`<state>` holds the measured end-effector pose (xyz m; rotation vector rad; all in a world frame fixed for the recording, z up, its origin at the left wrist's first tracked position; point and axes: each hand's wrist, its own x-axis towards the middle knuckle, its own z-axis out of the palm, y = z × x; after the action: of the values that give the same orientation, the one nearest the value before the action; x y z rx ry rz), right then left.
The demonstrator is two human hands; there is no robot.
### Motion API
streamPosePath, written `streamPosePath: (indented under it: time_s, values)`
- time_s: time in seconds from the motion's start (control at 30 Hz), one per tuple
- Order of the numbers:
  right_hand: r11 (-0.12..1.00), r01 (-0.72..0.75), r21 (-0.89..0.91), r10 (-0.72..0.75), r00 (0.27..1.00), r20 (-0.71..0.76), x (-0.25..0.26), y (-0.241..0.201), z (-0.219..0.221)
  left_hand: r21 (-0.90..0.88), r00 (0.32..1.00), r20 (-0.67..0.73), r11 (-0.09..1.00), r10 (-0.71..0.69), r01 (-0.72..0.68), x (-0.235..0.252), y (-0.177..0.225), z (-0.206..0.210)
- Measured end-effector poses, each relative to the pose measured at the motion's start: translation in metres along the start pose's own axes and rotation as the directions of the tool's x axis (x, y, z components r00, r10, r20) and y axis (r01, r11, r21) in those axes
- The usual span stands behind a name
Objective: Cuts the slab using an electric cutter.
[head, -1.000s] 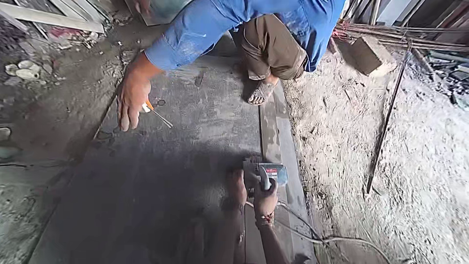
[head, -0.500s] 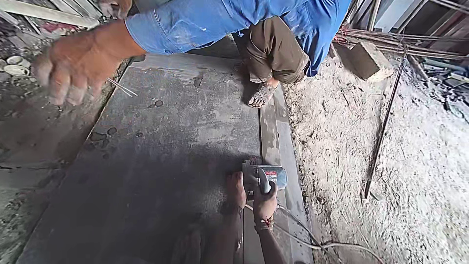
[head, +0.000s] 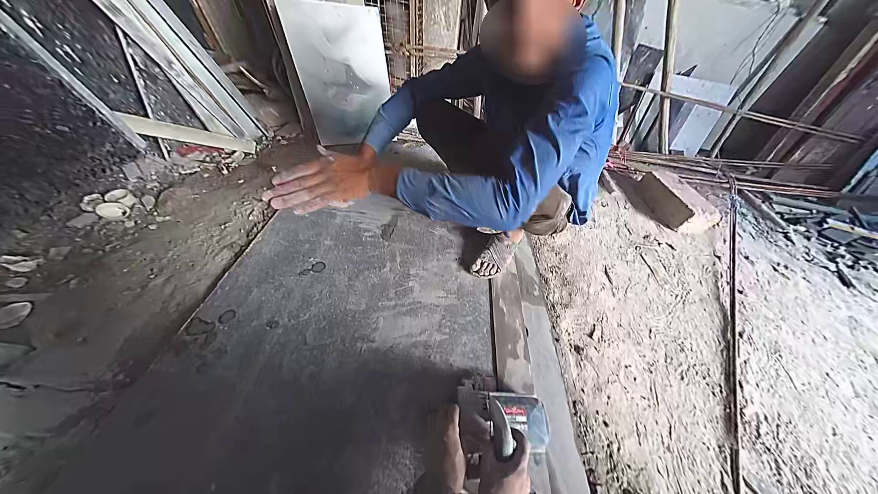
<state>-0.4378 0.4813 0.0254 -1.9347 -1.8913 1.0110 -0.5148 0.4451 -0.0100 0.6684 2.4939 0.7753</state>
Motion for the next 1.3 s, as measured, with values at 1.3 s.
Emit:
streamPosePath:
  time_s: [1.3]
  values:
    - [0.999,0.012,0.04,-0.012,1.0,-0.001,0.018,-0.015,0.007,-0.003,0.998,0.055,1.0,-0.013,0.013,0.02,0.015,-0.016]
